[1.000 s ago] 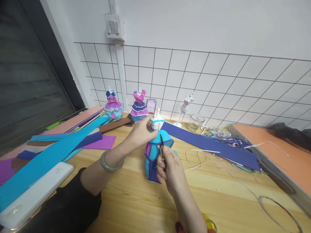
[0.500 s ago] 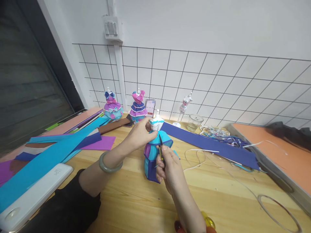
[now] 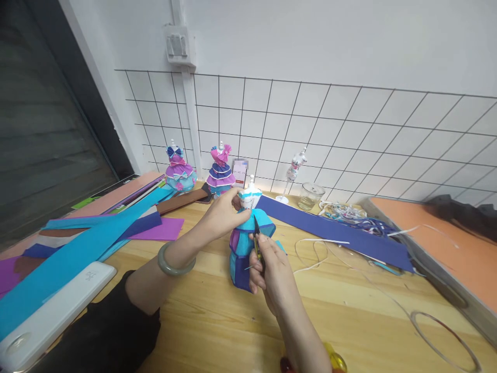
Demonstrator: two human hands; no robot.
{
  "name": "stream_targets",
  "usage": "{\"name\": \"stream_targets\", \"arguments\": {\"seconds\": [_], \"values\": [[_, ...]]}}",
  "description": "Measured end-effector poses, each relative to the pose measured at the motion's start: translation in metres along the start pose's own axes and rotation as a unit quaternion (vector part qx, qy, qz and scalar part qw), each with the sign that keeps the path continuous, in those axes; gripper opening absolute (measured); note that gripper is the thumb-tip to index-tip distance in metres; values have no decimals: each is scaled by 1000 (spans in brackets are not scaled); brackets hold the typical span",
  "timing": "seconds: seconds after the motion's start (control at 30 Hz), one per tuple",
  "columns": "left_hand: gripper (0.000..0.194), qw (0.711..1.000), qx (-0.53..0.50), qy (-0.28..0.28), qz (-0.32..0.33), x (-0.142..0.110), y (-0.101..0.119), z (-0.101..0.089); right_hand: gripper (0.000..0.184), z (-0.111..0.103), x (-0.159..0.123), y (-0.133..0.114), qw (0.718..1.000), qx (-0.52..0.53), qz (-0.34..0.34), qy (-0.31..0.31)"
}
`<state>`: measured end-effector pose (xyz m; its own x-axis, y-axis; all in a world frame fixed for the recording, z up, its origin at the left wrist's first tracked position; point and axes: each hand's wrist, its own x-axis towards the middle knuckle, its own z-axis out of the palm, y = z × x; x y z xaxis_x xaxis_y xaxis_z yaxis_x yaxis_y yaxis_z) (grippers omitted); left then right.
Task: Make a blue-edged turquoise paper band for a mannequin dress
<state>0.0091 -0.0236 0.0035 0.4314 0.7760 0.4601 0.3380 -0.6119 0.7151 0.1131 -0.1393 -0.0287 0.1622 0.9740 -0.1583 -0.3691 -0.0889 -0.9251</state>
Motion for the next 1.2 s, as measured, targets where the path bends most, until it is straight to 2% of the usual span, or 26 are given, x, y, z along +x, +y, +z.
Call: {"name": "stream_targets", "arguments": {"seconds": [0.2, 0.37, 0.53, 0.63, 0.73, 0.83, 0.93, 1.0, 1.1, 1.2], "values": [[26, 999, -39, -19, 3, 6, -6, -3, 35, -1, -11, -2, 1000, 5, 17, -2], [23, 992, -99, -81, 7, 11, -11, -10, 33, -9, -30, -3, 999, -34, 28, -22], [22, 978, -151, -141, 19, 13, -15, -19, 40, -30, -51, -7, 993, -117, 26, -11], [18, 968, -178, -172, 35, 12, -13, -23, 47, -47, -53, -13, 986, -166, 10, 22], [17, 949, -218, -223, 44, 10, -10, -23, 42, -64, -47, -22, 965, -251, -59, 51], [32, 935, -248, -252, 38, 9, -6, -18, 40, -72, -39, -30, 914, -364, -139, 109], [42, 926, -265, -263, 49, 6, -2, -13, 48, -72, -31, -34, 866, -441, -181, 147], [37, 927, -252, -269, 70, 4, 1, -12, 51, -69, -26, -32, 862, -456, -184, 118], [28, 935, -204, -270, 110, 0, 7, -17, 53, -66, -19, -24, 873, -449, -174, 77], [18, 943, -140, -264, 149, -4, 14, -26, 41, -64, -15, -17, 885, -432, -164, 46]]}}
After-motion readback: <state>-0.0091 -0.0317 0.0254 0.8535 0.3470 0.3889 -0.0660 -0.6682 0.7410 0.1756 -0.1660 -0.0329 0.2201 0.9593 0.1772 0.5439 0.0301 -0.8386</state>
